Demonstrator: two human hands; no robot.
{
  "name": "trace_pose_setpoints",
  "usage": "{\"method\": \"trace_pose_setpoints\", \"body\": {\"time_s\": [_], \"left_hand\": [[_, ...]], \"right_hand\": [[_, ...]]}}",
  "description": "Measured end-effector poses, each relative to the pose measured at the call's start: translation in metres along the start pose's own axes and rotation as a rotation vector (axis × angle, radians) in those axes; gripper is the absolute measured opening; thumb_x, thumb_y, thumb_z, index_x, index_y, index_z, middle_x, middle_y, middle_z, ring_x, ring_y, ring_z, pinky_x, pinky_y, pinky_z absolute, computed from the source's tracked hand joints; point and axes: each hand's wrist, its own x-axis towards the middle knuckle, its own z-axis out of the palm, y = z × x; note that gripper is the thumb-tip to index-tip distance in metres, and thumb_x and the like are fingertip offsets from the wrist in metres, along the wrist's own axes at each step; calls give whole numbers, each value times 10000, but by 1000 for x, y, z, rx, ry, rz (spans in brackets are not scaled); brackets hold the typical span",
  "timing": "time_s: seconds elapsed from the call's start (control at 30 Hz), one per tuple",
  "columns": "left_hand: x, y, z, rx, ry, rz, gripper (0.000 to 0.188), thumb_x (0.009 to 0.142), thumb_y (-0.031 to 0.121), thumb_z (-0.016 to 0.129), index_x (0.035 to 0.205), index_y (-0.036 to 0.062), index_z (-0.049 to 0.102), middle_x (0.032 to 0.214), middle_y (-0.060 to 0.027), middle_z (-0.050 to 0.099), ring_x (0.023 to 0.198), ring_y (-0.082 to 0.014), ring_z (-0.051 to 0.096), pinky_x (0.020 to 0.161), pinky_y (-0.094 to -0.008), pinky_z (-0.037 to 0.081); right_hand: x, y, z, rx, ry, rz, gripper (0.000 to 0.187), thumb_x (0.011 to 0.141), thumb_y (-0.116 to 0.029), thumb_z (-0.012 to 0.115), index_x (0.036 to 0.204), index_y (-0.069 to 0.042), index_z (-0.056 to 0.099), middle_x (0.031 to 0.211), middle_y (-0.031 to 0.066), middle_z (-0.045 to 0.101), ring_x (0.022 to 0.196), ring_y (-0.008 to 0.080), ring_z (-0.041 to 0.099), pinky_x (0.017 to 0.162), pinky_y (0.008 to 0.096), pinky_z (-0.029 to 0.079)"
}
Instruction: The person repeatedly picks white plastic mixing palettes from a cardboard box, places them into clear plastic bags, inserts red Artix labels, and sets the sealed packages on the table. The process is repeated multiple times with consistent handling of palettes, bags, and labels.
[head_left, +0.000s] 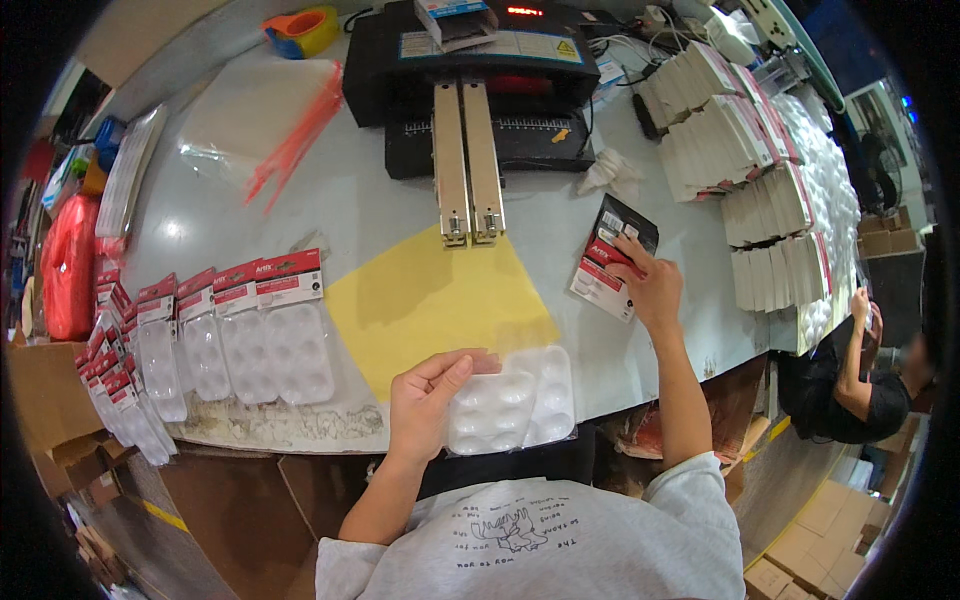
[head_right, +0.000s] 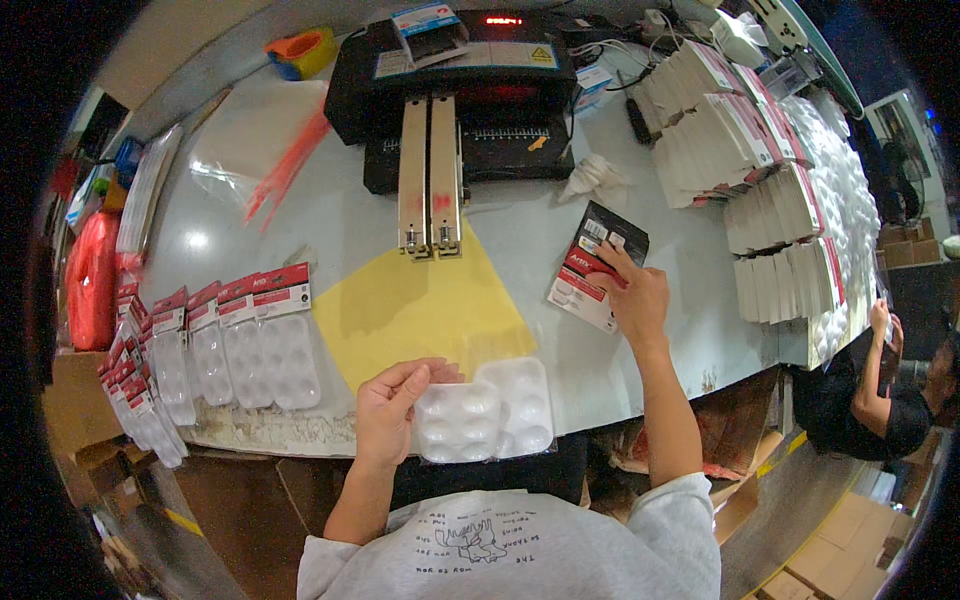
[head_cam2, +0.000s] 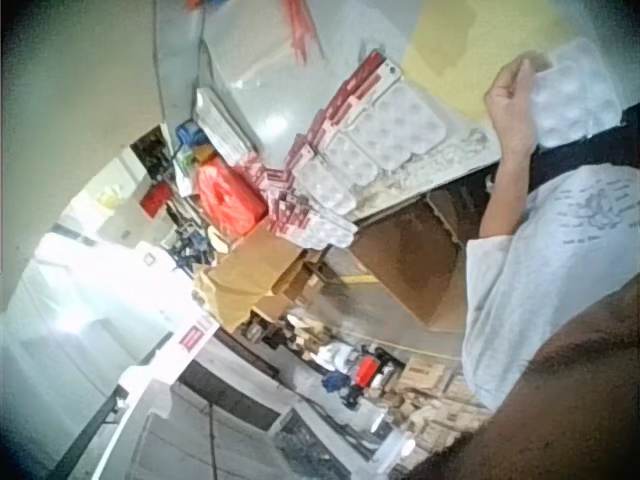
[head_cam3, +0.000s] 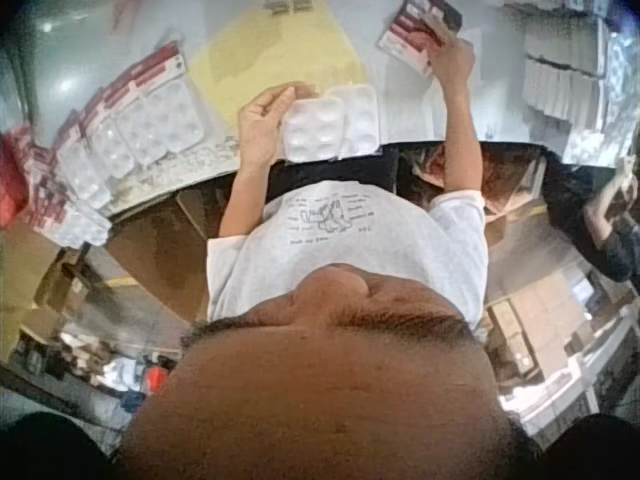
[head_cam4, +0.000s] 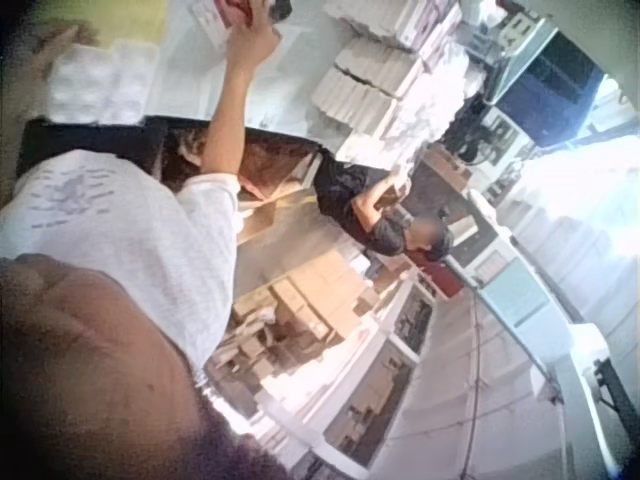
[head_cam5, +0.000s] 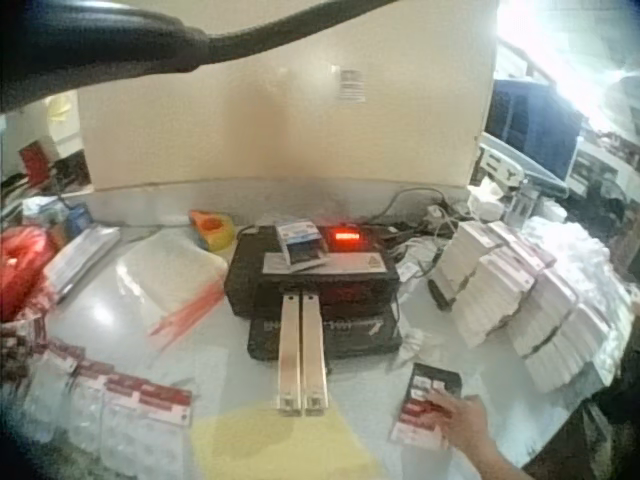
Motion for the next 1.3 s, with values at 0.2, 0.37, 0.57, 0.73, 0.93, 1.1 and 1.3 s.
{"method": "trace_pose_setpoints", "body": {"time_s": [0.2,0.37,0.57,0.73,0.93,1.1,1.3], "left_hand": [[3,2,-5,40,18,18,238,909,118,573,1008,-86,645,961,-160,676,897,-214,646,850,-313,489],[7,3,2,38,16,-12,252,916,129,564,1018,-89,641,978,-160,674,911,-218,645,859,-310,486],[9,10,6,96,-97,-23,267,933,121,531,1104,-68,610,1008,-149,672,952,-200,634,885,-280,463],[5,18,11,241,-29,69,264,928,95,526,1129,-62,595,1010,-135,674,948,-174,626,878,-264,459],[-4,26,22,467,27,137,192,925,91,530,1024,-49,617,943,-86,689,873,-130,623,840,-253,470],[-2,24,16,662,130,221,138,895,111,591,891,-20,637,719,-66,666,596,-66,522,566,-215,433],[-3,17,11,666,117,238,137,881,128,623,883,-7,643,594,-17,563,529,-54,443,495,-209,375]], "right_hand": [[5,-16,-8,-62,-116,-54,855,581,-478,784,1301,-125,489,1355,81,477,1203,228,490,921,406,367],[2,-16,-6,-274,-224,-121,1079,515,-564,776,1379,-70,359,1479,87,311,1357,206,306,1013,459,208],[-1,-26,-11,-190,-146,-124,842,552,-499,783,1247,-99,525,1268,89,547,1122,214,545,1001,404,228],[-6,-83,-54,415,-214,132,504,704,-336,772,1085,-46,614,895,99,686,707,241,641,712,308,467],[-11,-146,-55,558,-626,-189,319,783,-247,715,925,10,589,664,159,601,531,322,543,517,336,428],[-10,-152,-44,578,-678,-226,302,787,-237,704,896,14,578,635,189,561,557,355,547,512,358,416],[-7,-144,-37,409,-712,-411,320,727,-183,762,946,7,627,657,85,606,570,119,540,555,273,425]]}}
